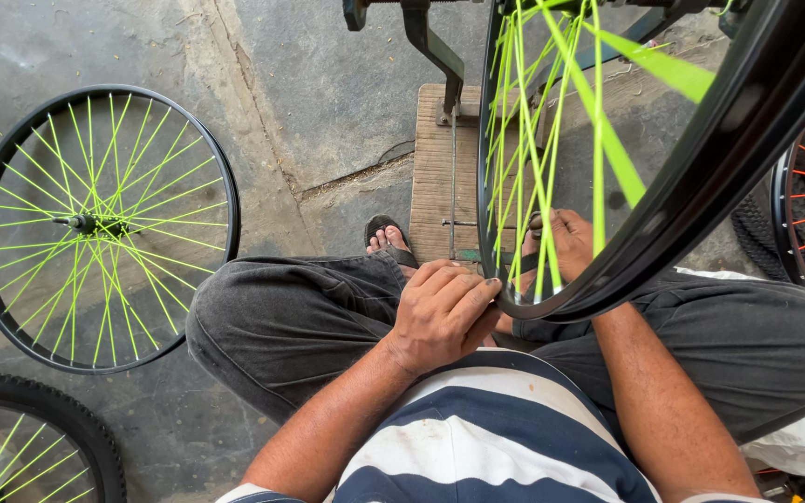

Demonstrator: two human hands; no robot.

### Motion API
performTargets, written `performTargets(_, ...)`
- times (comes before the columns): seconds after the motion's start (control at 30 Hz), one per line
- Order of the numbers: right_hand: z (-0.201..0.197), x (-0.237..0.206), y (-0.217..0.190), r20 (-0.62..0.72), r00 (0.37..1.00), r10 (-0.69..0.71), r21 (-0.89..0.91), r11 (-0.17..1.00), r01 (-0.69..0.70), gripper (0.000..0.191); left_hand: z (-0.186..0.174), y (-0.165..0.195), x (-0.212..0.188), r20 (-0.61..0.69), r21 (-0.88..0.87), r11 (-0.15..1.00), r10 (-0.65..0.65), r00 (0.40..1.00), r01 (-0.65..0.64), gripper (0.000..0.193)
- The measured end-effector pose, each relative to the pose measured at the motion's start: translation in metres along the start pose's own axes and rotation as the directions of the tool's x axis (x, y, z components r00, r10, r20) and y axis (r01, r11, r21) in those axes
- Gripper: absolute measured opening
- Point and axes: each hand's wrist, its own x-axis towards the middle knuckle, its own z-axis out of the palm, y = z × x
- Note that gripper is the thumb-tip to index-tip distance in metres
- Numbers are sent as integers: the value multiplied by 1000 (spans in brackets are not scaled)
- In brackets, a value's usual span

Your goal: The person sits on the floor in front of a bicycle wheel mounted in a truing stand and uses a small spoke wrench to tighten and adjust spokes around the rim, working section by section. At the end they spin the wheel in the stand to check it and reach to the stand hardware.

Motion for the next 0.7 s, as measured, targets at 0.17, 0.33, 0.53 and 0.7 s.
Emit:
performTargets(0.17,-1,9,2,-15,997,-75,275,958,76,29,-6,-1,-1,15,-21,1000,19,1000,-18,27)
performTargets(0.33,-16,4,-7,10,975,-221,-117,968,221,25,-10,-12,3,14,-188,982,-26,1000,28,29)
performTargets(0.53,11,-1,-37,205,958,-201,-7,978,207,32,18,-72,53,152,-446,646,-627,764,620,55)
performTargets(0.7,27,-13,-56,214,973,-88,-42,994,99,32,53,-103,50,266,-527,611,-541,798,591,84)
